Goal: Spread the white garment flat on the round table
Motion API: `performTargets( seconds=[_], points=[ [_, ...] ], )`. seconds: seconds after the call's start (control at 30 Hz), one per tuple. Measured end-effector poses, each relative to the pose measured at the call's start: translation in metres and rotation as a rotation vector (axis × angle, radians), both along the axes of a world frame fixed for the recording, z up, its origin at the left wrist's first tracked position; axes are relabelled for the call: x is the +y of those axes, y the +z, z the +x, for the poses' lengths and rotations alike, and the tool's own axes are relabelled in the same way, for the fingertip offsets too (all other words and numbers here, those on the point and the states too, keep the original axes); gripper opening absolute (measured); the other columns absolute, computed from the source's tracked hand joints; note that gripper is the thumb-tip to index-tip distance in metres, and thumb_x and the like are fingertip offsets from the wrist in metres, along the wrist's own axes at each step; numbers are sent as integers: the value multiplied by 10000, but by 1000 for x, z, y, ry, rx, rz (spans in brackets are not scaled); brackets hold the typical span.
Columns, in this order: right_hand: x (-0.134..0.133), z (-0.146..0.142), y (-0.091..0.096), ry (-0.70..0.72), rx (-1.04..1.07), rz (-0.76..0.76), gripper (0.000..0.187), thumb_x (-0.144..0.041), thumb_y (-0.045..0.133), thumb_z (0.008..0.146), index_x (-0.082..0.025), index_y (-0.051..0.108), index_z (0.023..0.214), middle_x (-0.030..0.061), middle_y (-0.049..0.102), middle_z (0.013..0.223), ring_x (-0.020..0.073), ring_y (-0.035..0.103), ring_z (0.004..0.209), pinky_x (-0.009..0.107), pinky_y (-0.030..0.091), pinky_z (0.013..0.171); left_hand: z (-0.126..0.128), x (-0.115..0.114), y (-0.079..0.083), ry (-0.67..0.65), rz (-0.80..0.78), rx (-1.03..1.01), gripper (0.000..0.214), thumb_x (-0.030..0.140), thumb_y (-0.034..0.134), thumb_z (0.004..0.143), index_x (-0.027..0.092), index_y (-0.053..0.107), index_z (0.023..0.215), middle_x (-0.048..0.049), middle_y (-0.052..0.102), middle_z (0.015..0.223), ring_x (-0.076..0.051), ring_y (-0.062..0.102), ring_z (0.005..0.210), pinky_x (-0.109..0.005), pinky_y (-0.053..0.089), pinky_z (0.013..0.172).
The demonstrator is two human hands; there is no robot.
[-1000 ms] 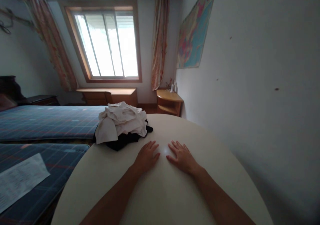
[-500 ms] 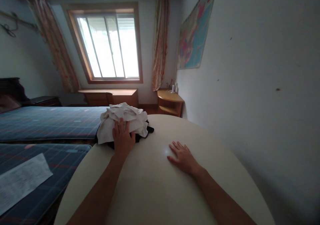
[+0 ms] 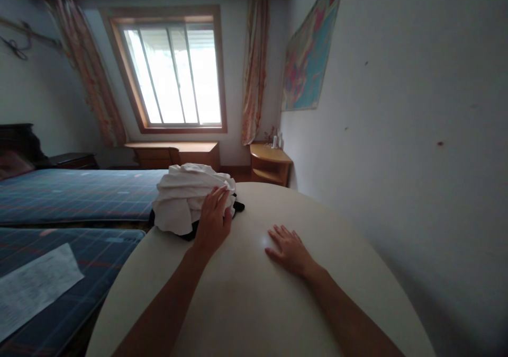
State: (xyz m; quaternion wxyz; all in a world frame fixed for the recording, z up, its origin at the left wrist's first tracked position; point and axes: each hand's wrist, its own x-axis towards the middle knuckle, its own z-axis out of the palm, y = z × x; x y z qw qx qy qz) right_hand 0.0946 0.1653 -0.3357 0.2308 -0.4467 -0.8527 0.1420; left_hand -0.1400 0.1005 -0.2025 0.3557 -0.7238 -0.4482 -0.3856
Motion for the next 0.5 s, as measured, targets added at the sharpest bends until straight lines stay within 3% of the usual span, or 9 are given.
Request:
performTargets(
  seconds=[0.17, 0.27, 0.33, 0.4, 0.47, 0.5],
  points=[
    [1, 0, 1, 18, 300, 115, 803, -568, 595, 858, -188, 343, 1519, 156, 424, 1512, 304, 387, 1402, 535, 240, 1175, 37, -18, -1, -129, -154, 40, 475, 125, 398, 941, 170, 441, 1412, -133, 489, 1444, -233, 431, 1360, -448, 333, 1162],
    [-4, -1, 7, 154, 537, 155, 918, -563, 634, 846, -226, 178, 1567, 152, 435, 1503, 267, 472, 1341, 469, 370, 1117, 55, -29, -6, -233, -373, 57, 484, 117, 422, 931, 199, 470, 1406, -111, 499, 1439, -222, 466, 1333, -411, 388, 1133],
    [-9, -1, 11, 256, 617, 139, 905, -521, 642, 859, -244, 153, 1569, 143, 479, 1469, 248, 524, 1292, 432, 420, 1071, 63, -34, -12, -330, -561, 90, 500, 100, 449, 912, 220, 497, 1395, -96, 514, 1431, -210, 498, 1307, -378, 418, 1113],
    [-14, -1, 14, 298, 612, 125, 698, -475, 637, 873, -228, 384, 1475, 126, 617, 1307, 242, 613, 1155, 398, 470, 993, 68, -37, -18, -413, -731, 131, 505, 75, 457, 892, 231, 536, 1366, -84, 545, 1403, -192, 546, 1257, -334, 451, 1074],
    [-17, 1, 17, 300, 559, 92, 387, -452, 621, 885, -194, 639, 1173, 86, 717, 1022, 220, 668, 922, 345, 509, 852, 69, -38, -20, -435, -823, 147, 470, 69, 458, 889, 241, 592, 1306, -62, 605, 1335, -171, 603, 1176, -296, 478, 1029],
    [-18, 3, 19, 300, 541, 69, 303, -450, 610, 892, -185, 679, 1021, 64, 720, 908, 202, 660, 824, 318, 508, 784, 68, -39, -19, -412, -829, 142, 439, 80, 464, 894, 243, 618, 1270, -50, 637, 1290, -166, 624, 1136, -289, 488, 1009]
  ],
)
